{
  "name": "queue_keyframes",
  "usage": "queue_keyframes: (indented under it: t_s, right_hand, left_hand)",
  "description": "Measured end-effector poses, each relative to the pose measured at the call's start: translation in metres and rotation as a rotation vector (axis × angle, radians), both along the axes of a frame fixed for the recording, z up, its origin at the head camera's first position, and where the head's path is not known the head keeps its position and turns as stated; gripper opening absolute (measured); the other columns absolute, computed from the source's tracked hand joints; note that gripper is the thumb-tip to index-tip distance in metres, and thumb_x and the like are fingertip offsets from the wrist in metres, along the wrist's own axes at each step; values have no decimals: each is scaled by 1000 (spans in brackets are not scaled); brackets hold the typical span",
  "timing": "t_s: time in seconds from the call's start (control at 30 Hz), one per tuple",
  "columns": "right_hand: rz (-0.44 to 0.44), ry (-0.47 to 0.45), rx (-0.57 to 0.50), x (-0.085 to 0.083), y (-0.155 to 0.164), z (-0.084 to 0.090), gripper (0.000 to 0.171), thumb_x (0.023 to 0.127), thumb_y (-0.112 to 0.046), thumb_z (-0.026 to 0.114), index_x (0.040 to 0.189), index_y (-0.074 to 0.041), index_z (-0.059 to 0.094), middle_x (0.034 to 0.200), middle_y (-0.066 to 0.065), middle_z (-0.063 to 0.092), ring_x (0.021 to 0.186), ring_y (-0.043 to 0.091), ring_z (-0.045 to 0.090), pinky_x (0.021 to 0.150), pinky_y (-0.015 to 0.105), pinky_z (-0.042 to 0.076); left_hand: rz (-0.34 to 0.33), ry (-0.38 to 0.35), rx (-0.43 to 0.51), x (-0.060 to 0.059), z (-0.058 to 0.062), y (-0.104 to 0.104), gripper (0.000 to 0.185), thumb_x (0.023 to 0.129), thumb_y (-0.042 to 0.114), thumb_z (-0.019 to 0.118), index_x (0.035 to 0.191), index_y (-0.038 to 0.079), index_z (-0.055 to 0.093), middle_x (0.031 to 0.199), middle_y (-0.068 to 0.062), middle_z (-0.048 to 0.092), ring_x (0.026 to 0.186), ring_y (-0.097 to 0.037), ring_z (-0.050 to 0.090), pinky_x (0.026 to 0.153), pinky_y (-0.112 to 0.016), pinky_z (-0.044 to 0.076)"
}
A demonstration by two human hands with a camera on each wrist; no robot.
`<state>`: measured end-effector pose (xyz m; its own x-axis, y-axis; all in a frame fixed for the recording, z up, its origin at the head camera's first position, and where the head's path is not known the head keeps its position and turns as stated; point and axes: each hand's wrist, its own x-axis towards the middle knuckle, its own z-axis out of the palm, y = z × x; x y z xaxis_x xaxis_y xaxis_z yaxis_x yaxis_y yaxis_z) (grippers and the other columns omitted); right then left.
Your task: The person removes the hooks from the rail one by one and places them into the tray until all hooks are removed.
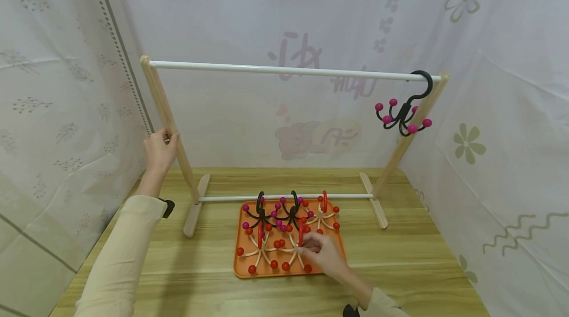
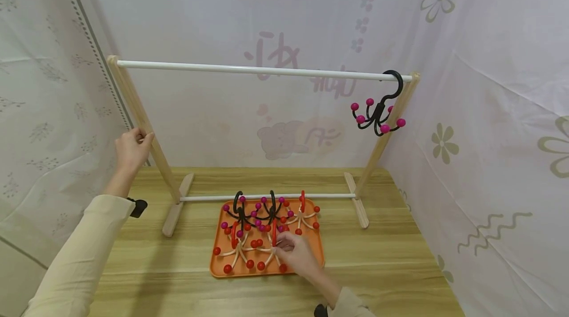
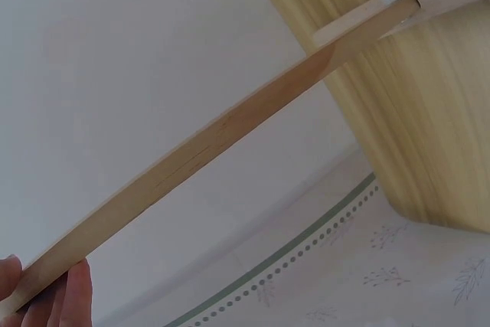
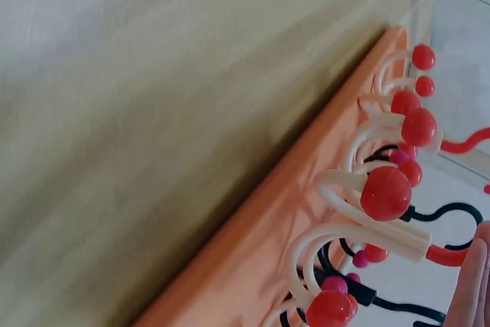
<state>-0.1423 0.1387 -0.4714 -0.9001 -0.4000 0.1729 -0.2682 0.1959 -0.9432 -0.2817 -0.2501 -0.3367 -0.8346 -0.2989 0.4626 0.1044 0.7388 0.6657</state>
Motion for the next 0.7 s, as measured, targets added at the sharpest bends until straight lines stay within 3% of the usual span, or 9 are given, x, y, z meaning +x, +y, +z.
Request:
queue_keyframes:
  t_s: [0.37, 0.53, 0.7]
  right_hand:
    - [-128, 43, -57, 8, -17, -14, 15, 81, 1, 61, 93, 9, 58, 84, 23, 62, 76, 36, 60, 65, 28, 51]
    - [-177, 98, -17, 2, -18, -34, 13, 82, -5, 62, 93, 0, 61, 86, 14, 63, 76, 23, 61, 67, 30, 50]
    - [-182, 166, 41, -1, -15, -46, 19, 83, -10, 62, 98, 1, 60, 87, 9, 63, 76, 13, 60, 67, 28, 50]
  left_hand:
    - [5, -9, -10, 1, 0, 0, 26, 92, 15, 45, 79, -7, 51, 98, -31, 57, 92, -43, 55, 76, -50, 44]
    - [-3, -4, 1, 1, 0, 0, 25, 92, 14, 46, 79, -7, 51, 99, -31, 56, 93, -44, 54, 77, -51, 44]
    - [-12, -11, -1, 2, 0, 0, 23, 92, 13, 46, 79, -6, 49, 100, -31, 56, 93, -44, 54, 76, -51, 44]
